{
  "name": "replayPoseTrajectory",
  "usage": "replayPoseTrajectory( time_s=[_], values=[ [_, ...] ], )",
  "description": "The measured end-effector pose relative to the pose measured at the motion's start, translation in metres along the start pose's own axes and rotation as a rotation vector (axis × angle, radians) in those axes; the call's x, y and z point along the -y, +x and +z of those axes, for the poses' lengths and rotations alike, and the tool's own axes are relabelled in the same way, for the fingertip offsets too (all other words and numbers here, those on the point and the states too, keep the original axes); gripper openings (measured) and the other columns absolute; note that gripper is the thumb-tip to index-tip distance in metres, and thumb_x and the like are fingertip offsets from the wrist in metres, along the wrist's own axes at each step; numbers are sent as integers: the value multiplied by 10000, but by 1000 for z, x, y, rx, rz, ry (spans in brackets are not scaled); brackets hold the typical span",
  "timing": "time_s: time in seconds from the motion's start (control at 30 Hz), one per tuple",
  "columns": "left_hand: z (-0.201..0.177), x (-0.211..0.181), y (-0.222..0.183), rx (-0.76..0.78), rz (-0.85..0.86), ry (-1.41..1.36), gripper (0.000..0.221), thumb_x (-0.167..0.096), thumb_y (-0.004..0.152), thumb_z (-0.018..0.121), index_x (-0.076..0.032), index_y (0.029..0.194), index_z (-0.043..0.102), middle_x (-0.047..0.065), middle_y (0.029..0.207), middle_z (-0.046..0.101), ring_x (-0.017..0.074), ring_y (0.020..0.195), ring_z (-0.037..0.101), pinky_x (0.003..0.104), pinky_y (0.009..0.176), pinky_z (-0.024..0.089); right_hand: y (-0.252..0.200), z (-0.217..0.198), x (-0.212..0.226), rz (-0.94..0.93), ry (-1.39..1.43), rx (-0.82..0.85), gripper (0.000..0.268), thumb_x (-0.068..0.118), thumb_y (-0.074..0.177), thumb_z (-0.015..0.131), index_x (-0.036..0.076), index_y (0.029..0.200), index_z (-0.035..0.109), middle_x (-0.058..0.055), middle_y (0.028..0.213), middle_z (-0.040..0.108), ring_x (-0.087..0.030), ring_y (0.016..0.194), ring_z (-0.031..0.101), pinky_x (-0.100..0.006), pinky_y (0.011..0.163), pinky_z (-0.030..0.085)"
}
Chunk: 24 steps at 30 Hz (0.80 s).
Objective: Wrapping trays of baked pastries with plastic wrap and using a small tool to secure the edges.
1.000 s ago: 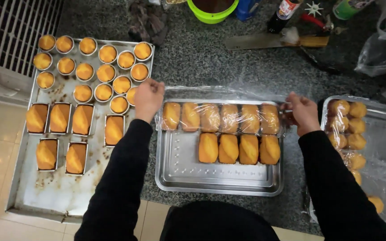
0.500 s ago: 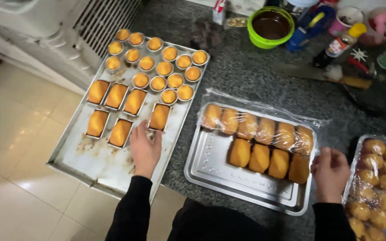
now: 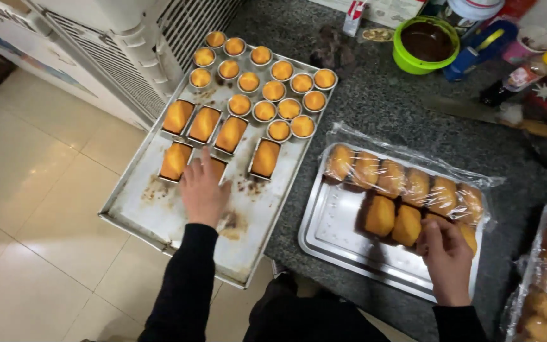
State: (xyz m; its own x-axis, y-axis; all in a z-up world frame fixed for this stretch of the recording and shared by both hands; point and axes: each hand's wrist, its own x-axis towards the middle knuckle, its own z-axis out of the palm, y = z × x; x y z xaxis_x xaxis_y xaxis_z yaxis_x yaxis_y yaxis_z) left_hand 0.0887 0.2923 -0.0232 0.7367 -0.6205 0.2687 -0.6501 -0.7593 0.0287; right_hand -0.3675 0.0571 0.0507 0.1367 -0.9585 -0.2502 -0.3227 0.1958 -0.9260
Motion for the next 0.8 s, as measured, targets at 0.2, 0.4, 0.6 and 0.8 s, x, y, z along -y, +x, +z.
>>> replayPoseTrajectory(
  time_s=[0.2,0.4,0.6,0.8],
  values=[
    [13,10,7,170,-83,-37,1126,-460,846,935,-118,1760,373,196,1331,701,412,1241,674,549,968,597,-39,55,30,11,-103,186,256,250,1185,651,32,1257,764,-133,887,727,-203,725,605,-350,684,497],
    [-105,-26,1,471,-254,-588,1048,-371,955,843,-221,1807,251,243,1539,571,449,1221,716,643,979,646,-48,90,34,27,-268,413,284,286,1106,684,111,1287,814,-88,889,783,-201,762,698,-336,668,510],
    [-117,-138,-58,570,-147,-1287,1053,-416,724,1035,-216,1660,596,230,1378,780,493,1254,777,544,982,672,-50,110,45,27,34,712,721,350,1071,728,-4,1673,550,-314,1481,681,-395,1259,738,-517,961,661],
    [-140,-202,-87,735,-127,-1574,1064,-324,780,1040,-89,1690,542,258,1432,737,408,1273,756,495,1046,660,-60,71,90,165,80,591,740,400,1099,676,-31,1687,550,-328,1531,667,-456,1364,673,-643,1133,549]
  ],
)
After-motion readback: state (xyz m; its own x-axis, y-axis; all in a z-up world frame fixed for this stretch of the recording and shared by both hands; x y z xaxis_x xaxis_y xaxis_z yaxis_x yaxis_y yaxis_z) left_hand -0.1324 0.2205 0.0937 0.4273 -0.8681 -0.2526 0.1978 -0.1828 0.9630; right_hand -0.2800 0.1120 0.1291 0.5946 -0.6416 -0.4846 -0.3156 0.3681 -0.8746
